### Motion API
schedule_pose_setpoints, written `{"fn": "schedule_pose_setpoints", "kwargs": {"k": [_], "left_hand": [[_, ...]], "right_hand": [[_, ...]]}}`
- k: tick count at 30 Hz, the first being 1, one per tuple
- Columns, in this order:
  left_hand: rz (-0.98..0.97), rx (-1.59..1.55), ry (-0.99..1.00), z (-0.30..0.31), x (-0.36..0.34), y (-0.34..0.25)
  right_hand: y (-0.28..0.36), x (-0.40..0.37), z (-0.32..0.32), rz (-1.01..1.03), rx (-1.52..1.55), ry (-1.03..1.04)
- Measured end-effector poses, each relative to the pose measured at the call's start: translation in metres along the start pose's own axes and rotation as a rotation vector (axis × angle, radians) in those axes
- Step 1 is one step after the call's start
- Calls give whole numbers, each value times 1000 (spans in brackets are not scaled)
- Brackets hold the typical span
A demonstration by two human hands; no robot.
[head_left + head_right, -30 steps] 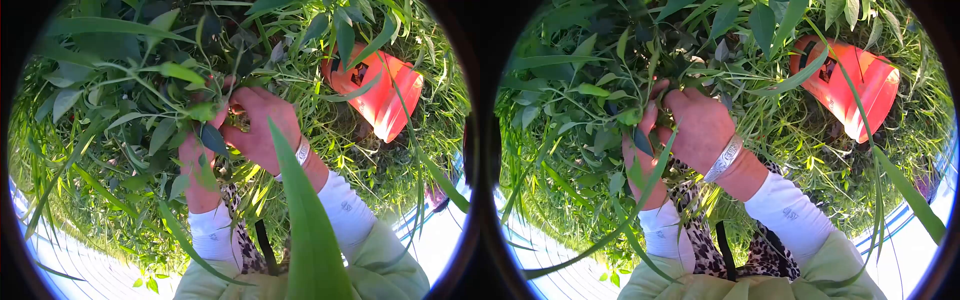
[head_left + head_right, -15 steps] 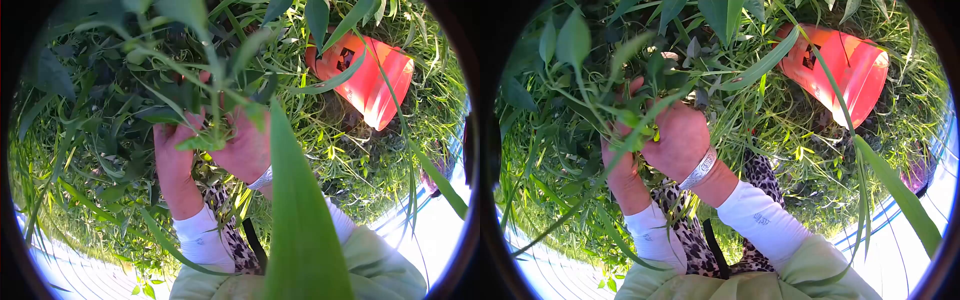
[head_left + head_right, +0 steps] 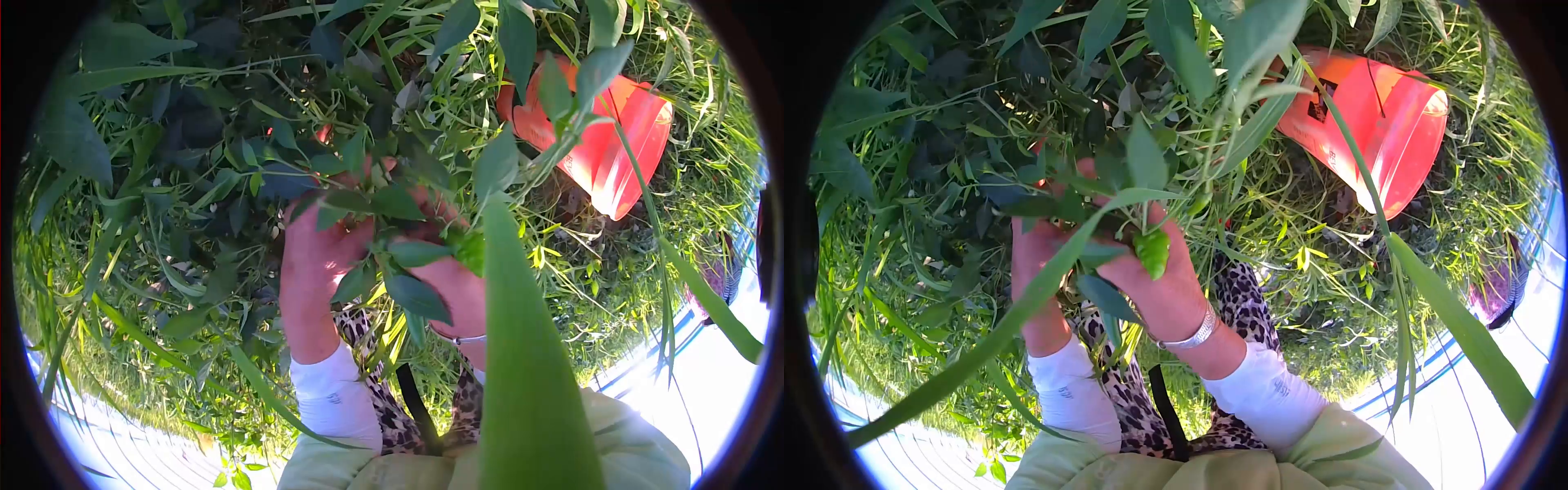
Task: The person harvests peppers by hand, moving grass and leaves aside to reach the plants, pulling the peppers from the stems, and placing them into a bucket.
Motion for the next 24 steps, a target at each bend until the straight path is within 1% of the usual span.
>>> {"fn": "schedule_pose_setpoints", "kwargs": {"k": [1, 3, 4, 6, 8, 10, 12, 14, 15, 16, 17, 18, 20, 21, 22, 24], "left_hand": [[4, -8, -33, -1, -1, 8], [0, 32, -246, 6, -1, 15], [-8, 78, -372, 14, -1, 14], [14, 263, -597, 28, -3, 10], [84, 473, -790, 41, -13, 8], [215, 584, -930, 59, -19, 12], [311, 549, -1001, 71, -22, 15], [272, 214, -1065, 81, -21, 14], [228, -125, -1100, 86, -20, 16], [181, -465, -1111, 89, -21, 20], [128, -807, -1100, 90, -22, 25], [122, -805, -1110, 93, -24, 29], [66, -762, -1108, 99, -28, 34], [121, -847, -1158, 99, -29, 32], [115, -844, -1164, 98, -29, 30], [173, -812, -1214, 97, -31, 30]], "right_hand": [[1, -1, -5, 21, -69, 82], [9, -14, -20, -41, 21, 91], [15, -21, -24, -39, 20, 89], [21, -37, -38, -165, 92, 282], [23, -50, -47, -296, 165, 474], [22, -51, -45, -358, 201, 572], [20, -38, -16, -360, 224, 527], [16, -11, 14, -223, 550, 347], [17, 11, 29, -158, 558, 306], [29, 35, 33, -147, 447, 204], [28, 61, 42, -65, 372, 212], [23, 90, 49, 19, 296, 222], [9, 139, 53, 7, 256, 248], [1, 157, 48, 9, 124, 275], [-8, 170, 39, 10, -8, 301], [-31, 184, 13, 2, -191, 296]]}}
Point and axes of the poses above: each hand's wrist, its own x-axis towards the middle knuckle, its own z-axis out of the back of the hand, y = z × x, the point moved 3 cm from there along x, towards the middle knuckle, and after that the axes turned 15 degrees about z, right-handed, at the moved point
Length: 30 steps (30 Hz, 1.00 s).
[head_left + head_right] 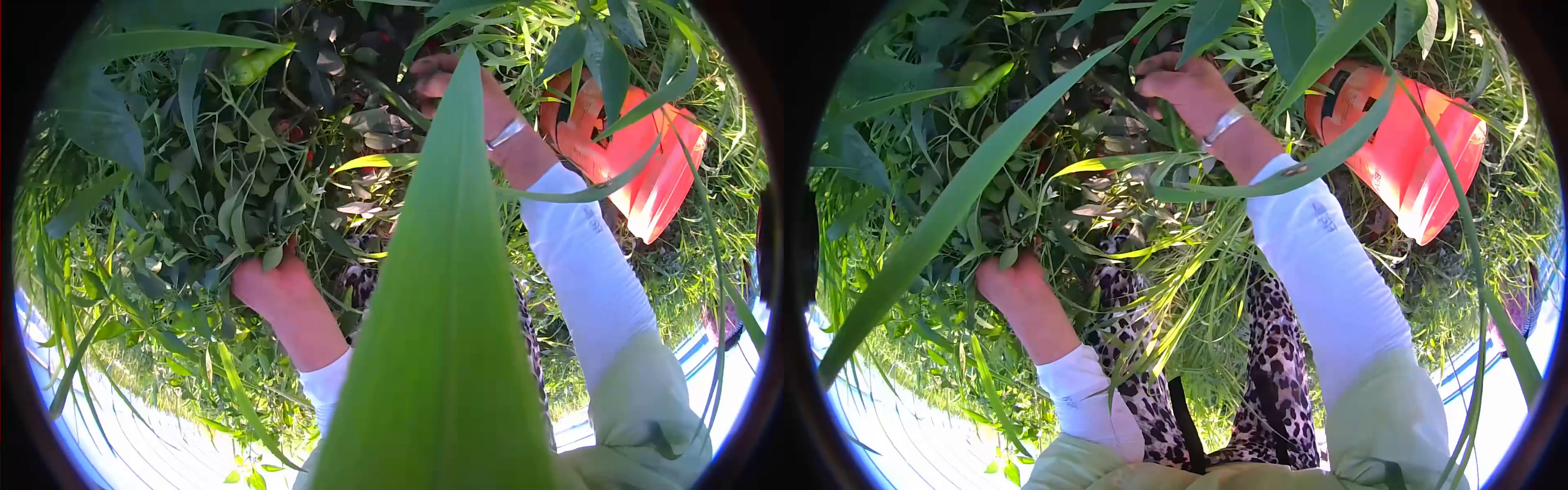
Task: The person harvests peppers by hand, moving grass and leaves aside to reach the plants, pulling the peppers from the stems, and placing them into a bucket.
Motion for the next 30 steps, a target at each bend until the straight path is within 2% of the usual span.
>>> {"fn": "schedule_pose_setpoints", "kwargs": {"k": [2, 4, 6, 7, 8, 9, 10, 12, 14, 16, 18, 19, 20, 22, 23, 25, 30], "left_hand": [[-21, -15, 65, 4, 6, 4], [-39, -36, 134, 2, 7, 1], [-79, 43, 325, -9, 2, -7], [-91, -114, 507, -3, 4, -6], [-88, -113, 504, 3, 7, -5], [-64, -21, 403, 5, 7, -7], [-42, 67, 303, 7, 9, -8], [-35, 101, 314, 17, 20, -9], [18, 124, 356, 16, 24, -12], [7, 162, 297, 10, 9, -20], [-57, -96, 398, 4, 4, -28], [-186, -34, 184, 6, 7, -26], [-181, -32, 186, 4, 4, -24], [-216, 227, -32, 5, -8, -25], [-211, 232, -32, 7, -15, -30], [-341, 578, -145, 13, -30, -49], [-423, 565, -144, 38, -43, -88]], "right_hand": [[-15, 11, -41, -16, -263, 77], [-6, -3, -99, -33, -426, 342], [-39, -18, -137, 524, -638, 240], [-39, -25, -140, 522, -640, 241], [-40, -29, -141, 432, -627, 272], [-42, -30, -142, 344, -613, 303], [-43, -30, -144, 345, -612, 306], [-52, -33, -150, 174, -694, 385], [-56, -30, -158, 176, -758, 396], [-58, -23, -160, 209, -751, 335], [-62, -15, -160, 21, -566, 378], [-54, -17, -161, 142, -614, 289], [-46, -18, -162, 266, -661, 201], [-47, -13, -163, 318, -655, 157], [-48, -9, -162, 336, -655, 155], [-48, -3, -164, 309, -673, 165], [-47, -2, -171, 330, -663, 174]]}}
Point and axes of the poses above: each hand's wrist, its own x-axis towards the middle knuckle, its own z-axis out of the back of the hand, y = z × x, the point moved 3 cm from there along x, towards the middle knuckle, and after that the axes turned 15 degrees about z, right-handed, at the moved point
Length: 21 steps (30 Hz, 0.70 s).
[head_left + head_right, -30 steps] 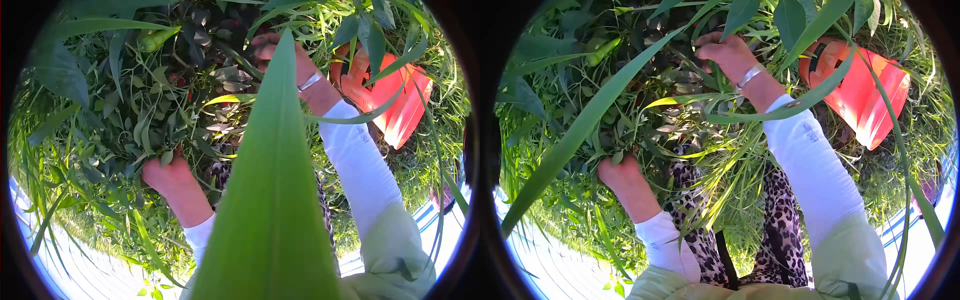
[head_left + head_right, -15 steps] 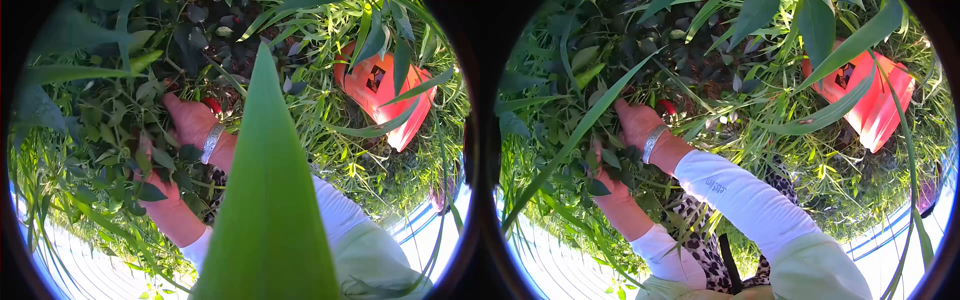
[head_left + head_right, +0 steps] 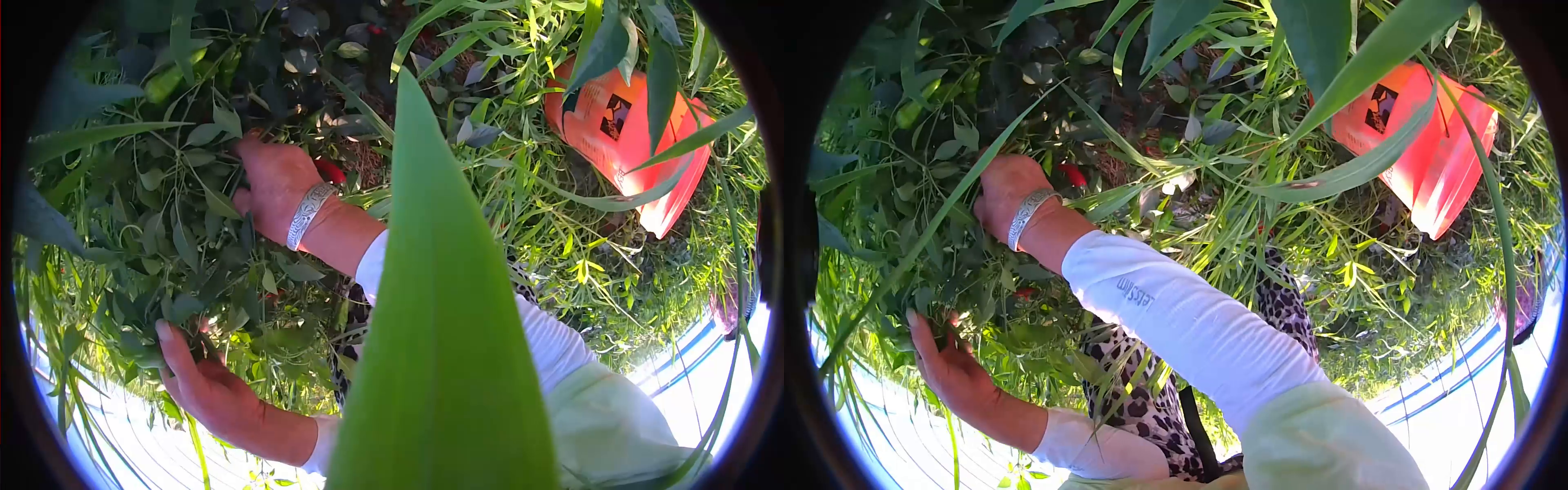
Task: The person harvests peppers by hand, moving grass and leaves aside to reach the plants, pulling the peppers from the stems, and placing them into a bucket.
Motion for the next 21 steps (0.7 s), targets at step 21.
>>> {"fn": "schedule_pose_setpoints", "kwargs": {"k": [21], "left_hand": [[-288, 434, 241, -114, 6, 29]], "right_hand": [[-34, -88, 86, -145, 177, -249]]}}
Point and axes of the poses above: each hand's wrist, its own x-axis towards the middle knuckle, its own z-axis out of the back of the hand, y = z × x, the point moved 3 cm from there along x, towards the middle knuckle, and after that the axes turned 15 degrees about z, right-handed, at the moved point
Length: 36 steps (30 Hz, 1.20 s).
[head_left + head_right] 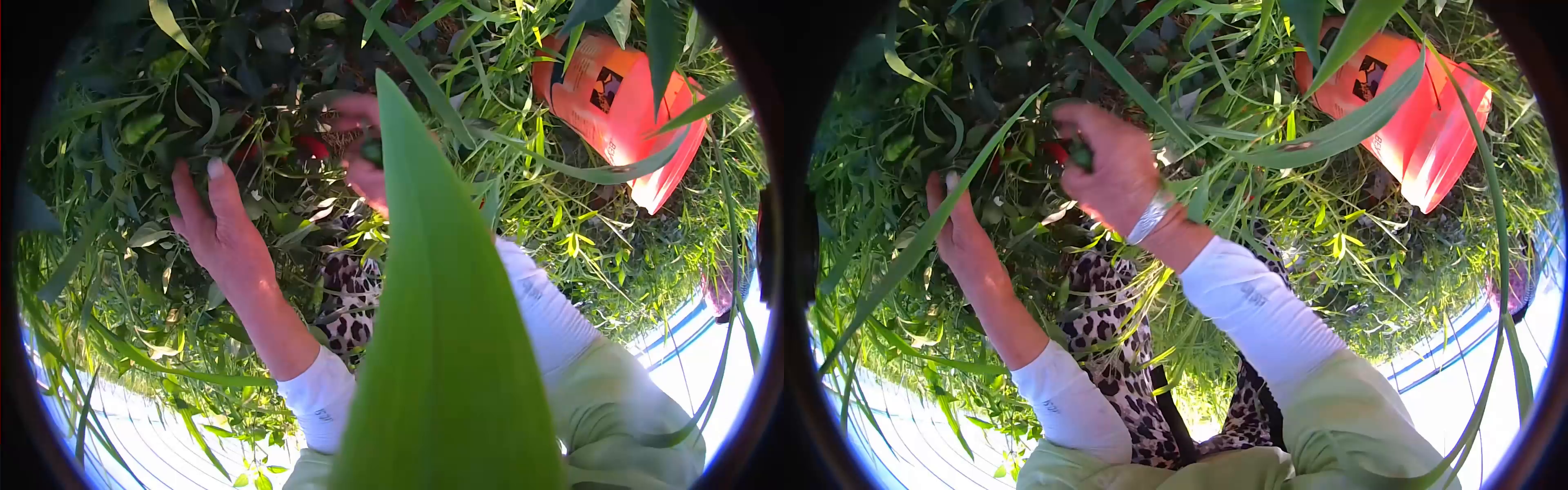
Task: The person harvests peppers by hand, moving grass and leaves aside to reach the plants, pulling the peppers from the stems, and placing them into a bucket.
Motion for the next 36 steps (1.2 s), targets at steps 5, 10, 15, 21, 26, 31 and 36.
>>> {"fn": "schedule_pose_setpoints", "kwargs": {"k": [5, 10, 15, 21, 26, 31, 36], "left_hand": [[78, 104, -12, 4, 4, 0], [102, 140, -7, 4, 8, 4], [82, 107, 21, 1, 11, 8], [90, 90, 40, 3, 12, 7], [-13, 89, 50, 1, 16, 13], [-19, 171, 91, 2, 6, 2], [22, 313, 236, -1, -13, -14]], "right_hand": [[-75, -26, 114, 47, -567, -70], [-80, -17, 128, -353, -161, 109], [-39, 55, 74, -36, -216, 412], [-47, 30, 44, 294, -934, 1323], [-27, -41, 37, 172, -575, 1177], [22, -88, -10, -147, 44, 772], [72, -72, -30, -199, 100, 338]]}}
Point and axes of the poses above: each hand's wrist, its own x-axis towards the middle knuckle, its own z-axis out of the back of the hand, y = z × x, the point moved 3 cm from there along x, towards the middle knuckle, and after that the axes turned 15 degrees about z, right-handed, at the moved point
